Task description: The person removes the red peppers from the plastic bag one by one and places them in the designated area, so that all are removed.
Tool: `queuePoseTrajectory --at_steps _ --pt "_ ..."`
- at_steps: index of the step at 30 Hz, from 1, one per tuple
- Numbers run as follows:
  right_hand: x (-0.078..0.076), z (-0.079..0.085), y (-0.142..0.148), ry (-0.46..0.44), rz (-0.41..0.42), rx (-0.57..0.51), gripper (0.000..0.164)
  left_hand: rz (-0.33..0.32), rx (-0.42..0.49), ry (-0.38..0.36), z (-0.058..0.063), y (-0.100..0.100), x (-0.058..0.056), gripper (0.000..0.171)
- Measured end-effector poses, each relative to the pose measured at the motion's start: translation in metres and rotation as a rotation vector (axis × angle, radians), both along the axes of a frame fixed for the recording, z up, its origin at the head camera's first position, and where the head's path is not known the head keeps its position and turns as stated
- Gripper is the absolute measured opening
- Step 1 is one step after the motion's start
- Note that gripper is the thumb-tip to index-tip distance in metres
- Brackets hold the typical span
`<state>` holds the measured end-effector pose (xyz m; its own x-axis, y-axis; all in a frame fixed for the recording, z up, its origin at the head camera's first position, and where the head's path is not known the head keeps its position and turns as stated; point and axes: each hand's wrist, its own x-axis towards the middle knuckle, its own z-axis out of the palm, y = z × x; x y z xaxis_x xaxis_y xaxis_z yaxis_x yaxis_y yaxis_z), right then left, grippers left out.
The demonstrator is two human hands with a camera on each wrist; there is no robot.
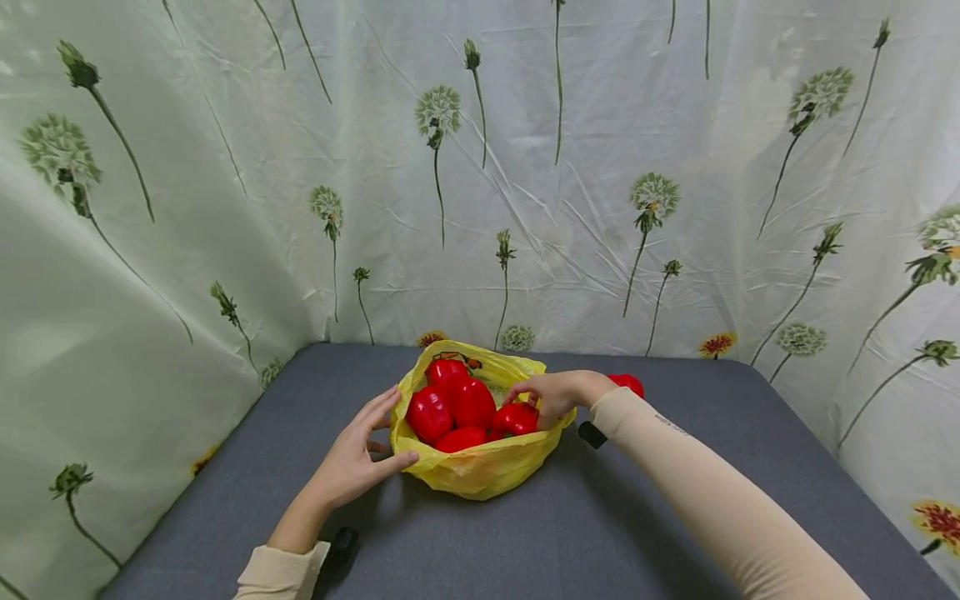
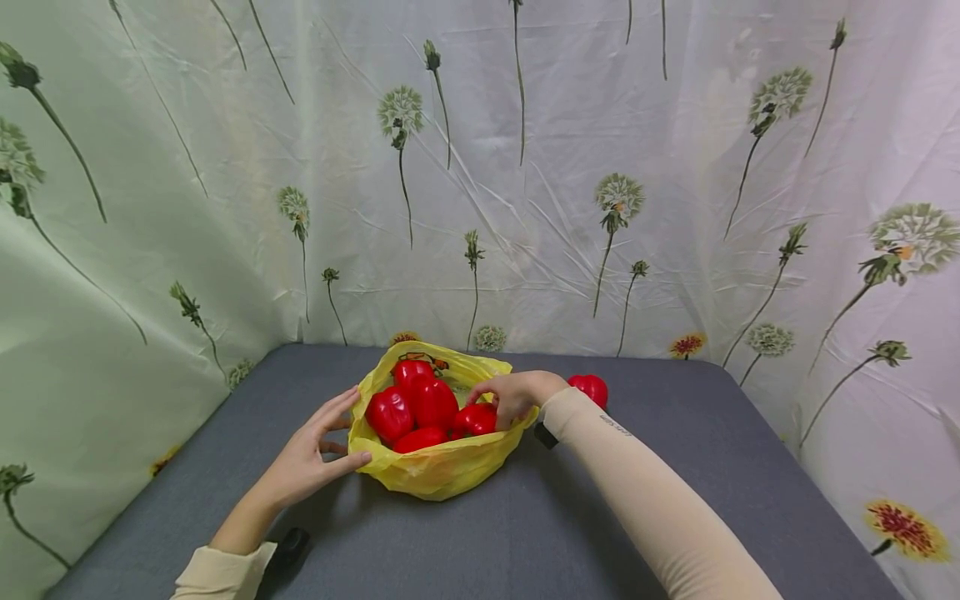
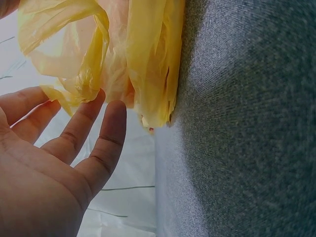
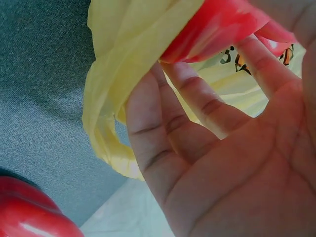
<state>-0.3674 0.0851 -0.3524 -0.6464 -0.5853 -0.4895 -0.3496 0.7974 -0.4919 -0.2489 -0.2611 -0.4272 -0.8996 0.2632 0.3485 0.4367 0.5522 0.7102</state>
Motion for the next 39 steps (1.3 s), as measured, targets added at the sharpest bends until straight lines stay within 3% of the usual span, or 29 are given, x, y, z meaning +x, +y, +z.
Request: queuePoseTrajectory --at_steps 8,28,39 --pt "0.0 0.005 0.007 0.0 0.001 -0.053 0.058 0.005 -0.001 -0.002 0.001 0.0 0.001 0.089" --pt "-0.007 0.024 0.027 0.089 -0.056 -0.162 0.079 0.001 -0.004 -0.001 0.0 0.001 0.001 0.088" --pt "-0.008 0.027 0.032 0.083 -0.108 -0.236 0.064 -0.001 -0.005 0.002 0.0 0.001 0.0 0.088"
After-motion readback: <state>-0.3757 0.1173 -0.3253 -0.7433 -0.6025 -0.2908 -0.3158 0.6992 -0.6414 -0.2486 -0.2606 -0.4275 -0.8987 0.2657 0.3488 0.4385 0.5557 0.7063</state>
